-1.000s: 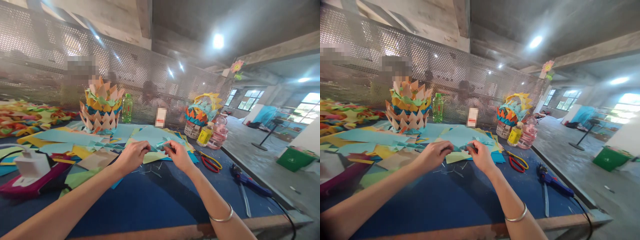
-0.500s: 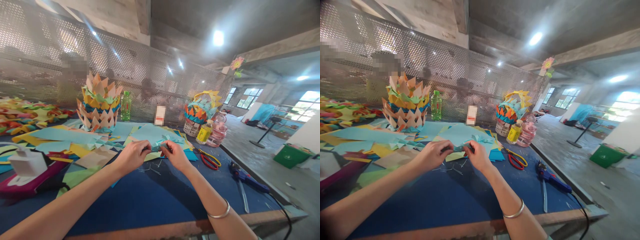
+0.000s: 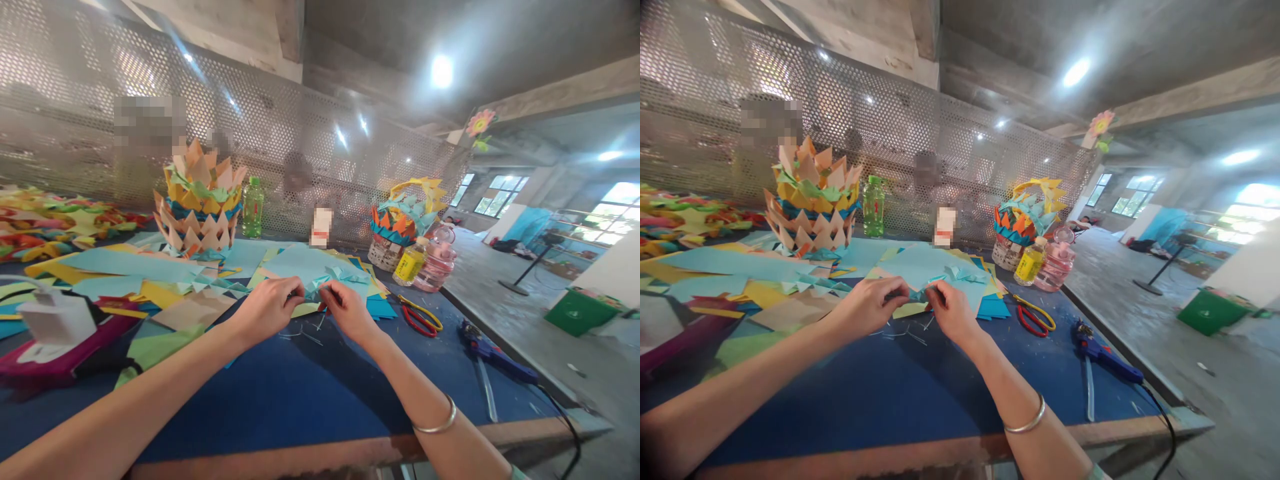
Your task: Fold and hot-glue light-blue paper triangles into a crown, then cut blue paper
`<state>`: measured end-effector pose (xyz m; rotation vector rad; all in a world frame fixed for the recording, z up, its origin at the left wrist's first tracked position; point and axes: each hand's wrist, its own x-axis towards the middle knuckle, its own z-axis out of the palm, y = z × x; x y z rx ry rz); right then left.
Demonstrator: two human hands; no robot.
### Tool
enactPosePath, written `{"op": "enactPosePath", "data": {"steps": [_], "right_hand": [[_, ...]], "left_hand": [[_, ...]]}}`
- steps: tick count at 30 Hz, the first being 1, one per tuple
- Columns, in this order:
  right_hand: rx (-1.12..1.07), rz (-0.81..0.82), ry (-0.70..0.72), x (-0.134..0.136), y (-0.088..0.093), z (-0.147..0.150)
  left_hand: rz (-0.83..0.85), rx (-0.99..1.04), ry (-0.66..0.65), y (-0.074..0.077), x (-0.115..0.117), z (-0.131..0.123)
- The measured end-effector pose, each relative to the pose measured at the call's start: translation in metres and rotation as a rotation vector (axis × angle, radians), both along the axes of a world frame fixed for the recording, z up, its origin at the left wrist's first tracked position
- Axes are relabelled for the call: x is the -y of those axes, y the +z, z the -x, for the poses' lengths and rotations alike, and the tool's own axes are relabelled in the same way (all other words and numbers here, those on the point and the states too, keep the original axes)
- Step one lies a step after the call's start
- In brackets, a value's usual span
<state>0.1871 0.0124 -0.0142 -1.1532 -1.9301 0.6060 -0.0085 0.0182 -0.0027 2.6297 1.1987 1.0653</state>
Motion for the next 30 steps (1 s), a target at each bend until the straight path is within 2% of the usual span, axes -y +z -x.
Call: {"op": "enactPosePath", "data": {"steps": [14,30], "right_hand": [[-0.1,0.017,0.054,-0.0013,-0.0071,0.0033],[-0.022,0.031,0.041,0.0024,-0.0018,0.0035]], "left_hand": [[0.001,-0.01,0.028,0.0048,0.0049,-0.0023],[0.032,-0.013,0.038,0.0025,0.0058,-0.0029]]}}
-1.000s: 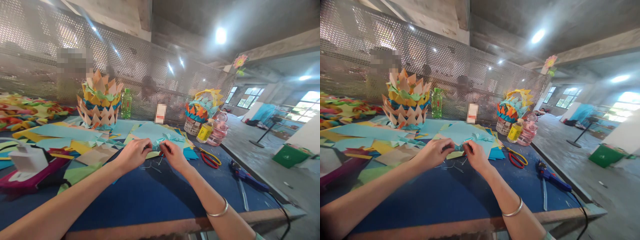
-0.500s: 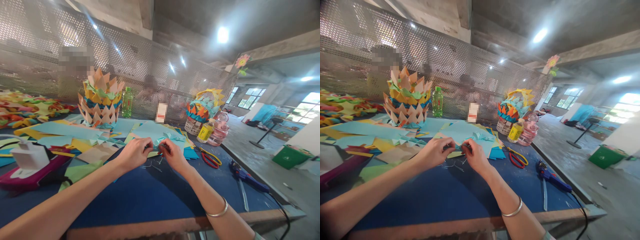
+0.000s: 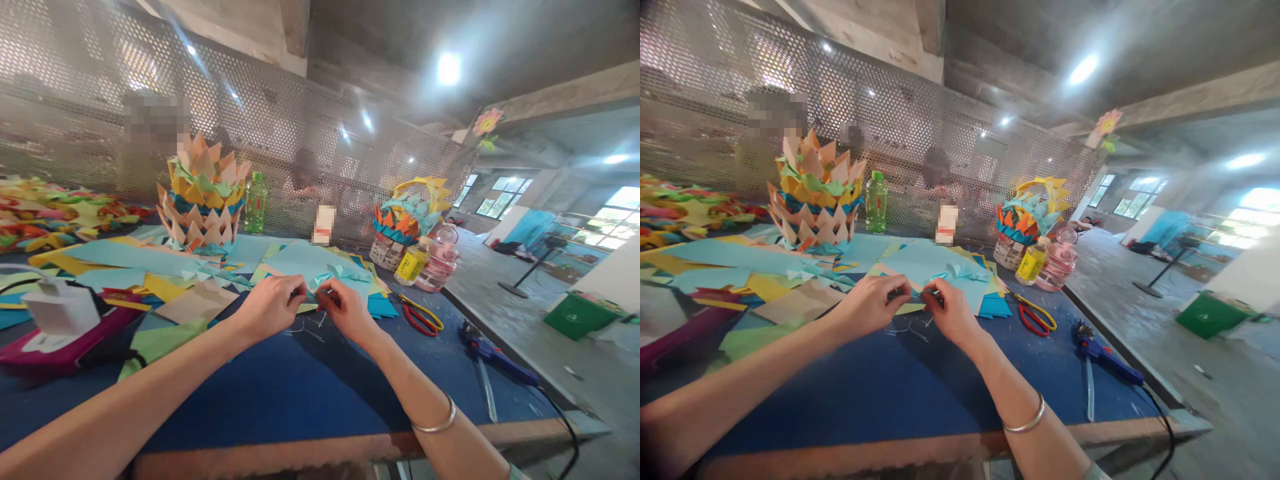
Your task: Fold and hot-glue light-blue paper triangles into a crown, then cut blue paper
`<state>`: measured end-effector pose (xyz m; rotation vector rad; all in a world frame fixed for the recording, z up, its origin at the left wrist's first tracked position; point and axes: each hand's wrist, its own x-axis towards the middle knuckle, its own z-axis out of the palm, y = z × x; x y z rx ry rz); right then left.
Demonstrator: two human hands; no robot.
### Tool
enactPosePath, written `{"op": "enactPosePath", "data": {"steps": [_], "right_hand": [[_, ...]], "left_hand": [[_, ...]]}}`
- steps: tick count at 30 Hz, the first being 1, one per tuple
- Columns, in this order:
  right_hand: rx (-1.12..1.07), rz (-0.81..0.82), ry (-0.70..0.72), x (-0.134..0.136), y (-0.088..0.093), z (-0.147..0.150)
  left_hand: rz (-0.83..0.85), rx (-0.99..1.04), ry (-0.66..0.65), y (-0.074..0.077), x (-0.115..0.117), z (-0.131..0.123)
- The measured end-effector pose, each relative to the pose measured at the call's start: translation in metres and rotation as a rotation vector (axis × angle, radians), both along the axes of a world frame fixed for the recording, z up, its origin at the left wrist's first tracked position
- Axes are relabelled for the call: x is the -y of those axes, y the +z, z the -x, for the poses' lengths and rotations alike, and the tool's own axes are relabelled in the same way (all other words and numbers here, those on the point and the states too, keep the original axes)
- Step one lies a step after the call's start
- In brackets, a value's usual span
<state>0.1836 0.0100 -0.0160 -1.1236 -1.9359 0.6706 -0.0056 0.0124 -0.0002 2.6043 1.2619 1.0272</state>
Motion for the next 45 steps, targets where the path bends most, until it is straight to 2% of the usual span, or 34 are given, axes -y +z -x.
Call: {"op": "enactPosePath", "data": {"steps": [21,29,34,41,45], "right_hand": [[0.002,-0.01,0.003,-0.0002,-0.0033,0.0001],[-0.008,-0.112,-0.022,-0.003,-0.0017,-0.0007],[-0.078,-0.077,-0.01,-0.0051,-0.0014,-0.0006],[0.063,-0.12,-0.017,0.0001,0.0014,0.0008],[0.103,-0.12,-0.079,0.0006,-0.0005,0.0017]], "left_hand": [[-0.046,0.001,-0.007,-0.0017,0.0025,-0.0008],[-0.061,-0.012,0.005,-0.0009,0.0026,-0.0015],[-0.048,-0.025,0.008,-0.0003,0.0042,-0.001],[-0.022,-0.036,0.043,0.0018,0.0071,-0.0018],[-0.02,-0.028,0.034,-0.0013,0.0071,-0.0025]]}}
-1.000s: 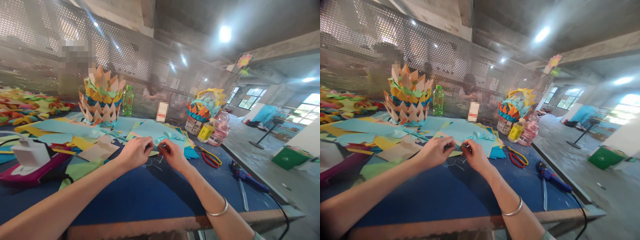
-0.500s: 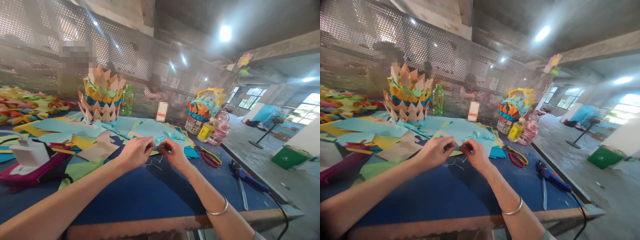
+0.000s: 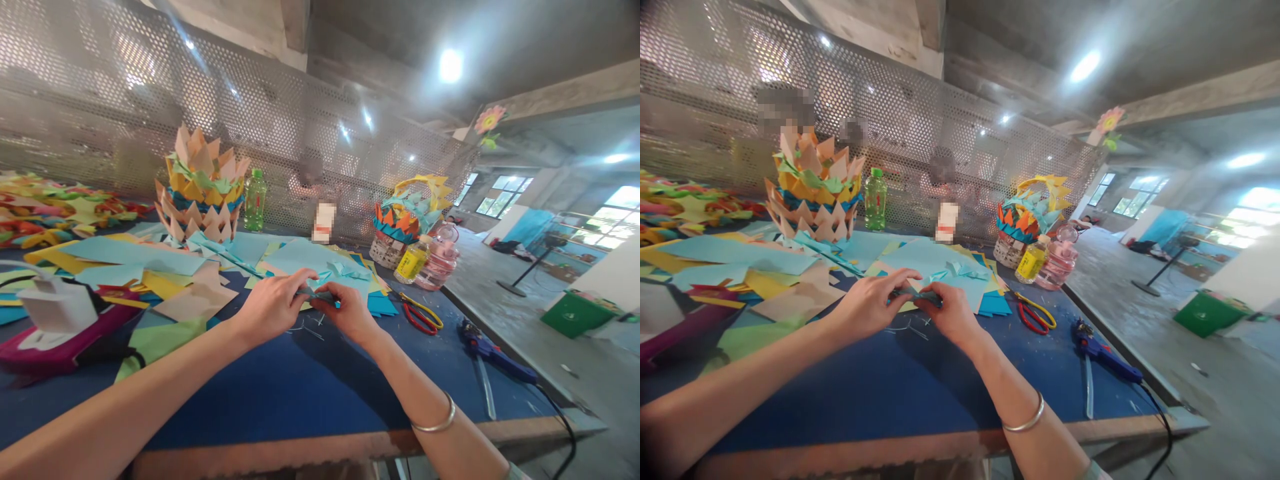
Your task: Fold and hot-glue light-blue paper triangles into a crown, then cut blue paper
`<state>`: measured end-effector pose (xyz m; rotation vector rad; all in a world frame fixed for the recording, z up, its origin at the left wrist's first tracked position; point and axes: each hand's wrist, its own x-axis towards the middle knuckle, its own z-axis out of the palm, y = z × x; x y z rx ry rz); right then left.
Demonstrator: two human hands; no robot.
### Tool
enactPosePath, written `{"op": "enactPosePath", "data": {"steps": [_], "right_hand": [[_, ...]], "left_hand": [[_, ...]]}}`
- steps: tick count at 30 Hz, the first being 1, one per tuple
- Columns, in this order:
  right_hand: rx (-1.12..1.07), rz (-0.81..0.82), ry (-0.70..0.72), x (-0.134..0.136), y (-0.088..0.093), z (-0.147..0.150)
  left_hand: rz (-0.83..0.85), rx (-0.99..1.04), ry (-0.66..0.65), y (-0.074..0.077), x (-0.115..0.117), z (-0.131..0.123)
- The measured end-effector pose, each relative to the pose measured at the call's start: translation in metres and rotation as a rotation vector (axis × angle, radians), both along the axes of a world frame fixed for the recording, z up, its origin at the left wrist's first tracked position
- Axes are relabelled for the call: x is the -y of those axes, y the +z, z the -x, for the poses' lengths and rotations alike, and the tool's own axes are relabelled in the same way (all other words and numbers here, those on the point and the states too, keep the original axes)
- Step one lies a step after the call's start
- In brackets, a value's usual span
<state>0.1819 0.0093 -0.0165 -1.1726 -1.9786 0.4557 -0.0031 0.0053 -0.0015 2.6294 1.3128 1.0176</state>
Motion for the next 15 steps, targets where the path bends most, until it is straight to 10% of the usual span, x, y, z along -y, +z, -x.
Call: {"op": "enactPosePath", "data": {"steps": [15], "right_hand": [[0.087,-0.1,0.009,0.0044,-0.0033,0.0059]], "left_hand": [[0.021,-0.04,-0.053,-0.0056,-0.0054,-0.0002]]}}
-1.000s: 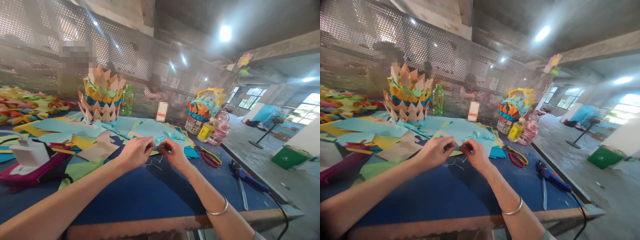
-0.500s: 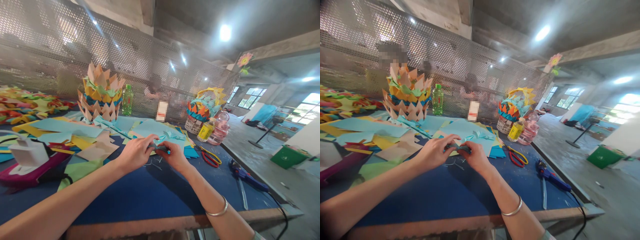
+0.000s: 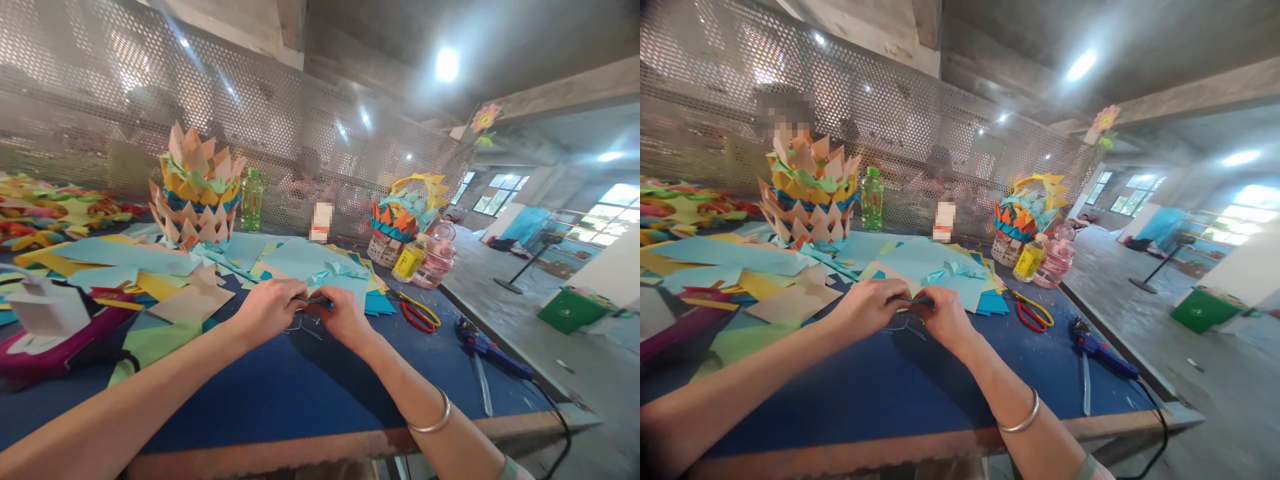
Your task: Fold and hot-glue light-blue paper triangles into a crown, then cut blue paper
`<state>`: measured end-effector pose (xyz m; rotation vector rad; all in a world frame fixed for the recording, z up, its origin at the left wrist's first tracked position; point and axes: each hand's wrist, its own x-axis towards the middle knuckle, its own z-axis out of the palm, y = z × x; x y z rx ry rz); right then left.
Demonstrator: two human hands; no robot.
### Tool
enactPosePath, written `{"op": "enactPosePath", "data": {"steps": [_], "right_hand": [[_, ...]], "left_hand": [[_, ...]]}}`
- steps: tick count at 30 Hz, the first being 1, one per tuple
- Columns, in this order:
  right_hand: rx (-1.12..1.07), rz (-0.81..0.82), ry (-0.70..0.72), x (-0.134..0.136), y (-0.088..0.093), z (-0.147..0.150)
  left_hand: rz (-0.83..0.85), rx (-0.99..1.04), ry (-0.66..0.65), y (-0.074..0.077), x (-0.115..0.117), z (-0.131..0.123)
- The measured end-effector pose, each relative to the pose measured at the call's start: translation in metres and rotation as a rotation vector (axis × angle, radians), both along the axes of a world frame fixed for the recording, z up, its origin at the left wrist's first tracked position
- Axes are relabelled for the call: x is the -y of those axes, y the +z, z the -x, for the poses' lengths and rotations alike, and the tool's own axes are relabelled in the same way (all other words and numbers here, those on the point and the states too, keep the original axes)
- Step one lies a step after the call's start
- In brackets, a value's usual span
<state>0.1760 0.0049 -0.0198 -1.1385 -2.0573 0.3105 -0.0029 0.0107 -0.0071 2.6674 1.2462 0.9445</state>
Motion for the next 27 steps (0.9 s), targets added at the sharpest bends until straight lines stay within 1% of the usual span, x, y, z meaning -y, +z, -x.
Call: {"op": "enactPosePath", "data": {"steps": [5,11,16,20,24,27], "right_hand": [[-0.004,0.006,-0.007,0.0008,0.0006,0.0013],[0.027,0.011,-0.02,0.0017,0.0009,0.0009],[0.048,-0.01,-0.044,0.0006,-0.0008,0.0002],[0.055,-0.049,-0.037,0.0006,-0.002,0.0012],[0.054,-0.06,-0.043,0.0029,-0.001,0.0031],[0.053,-0.087,-0.006,0.0043,-0.0006,0.004]], "left_hand": [[-0.014,0.004,0.009,-0.0003,-0.0022,0.0008],[0.023,0.069,-0.044,-0.0014,-0.0027,-0.0001],[0.031,0.111,-0.057,-0.0048,-0.0028,-0.0016],[0.019,0.094,-0.103,-0.0064,0.0008,-0.005],[0.018,0.156,-0.162,-0.0073,0.0029,-0.0082],[0.025,0.183,-0.194,-0.0088,0.0024,-0.009]]}}
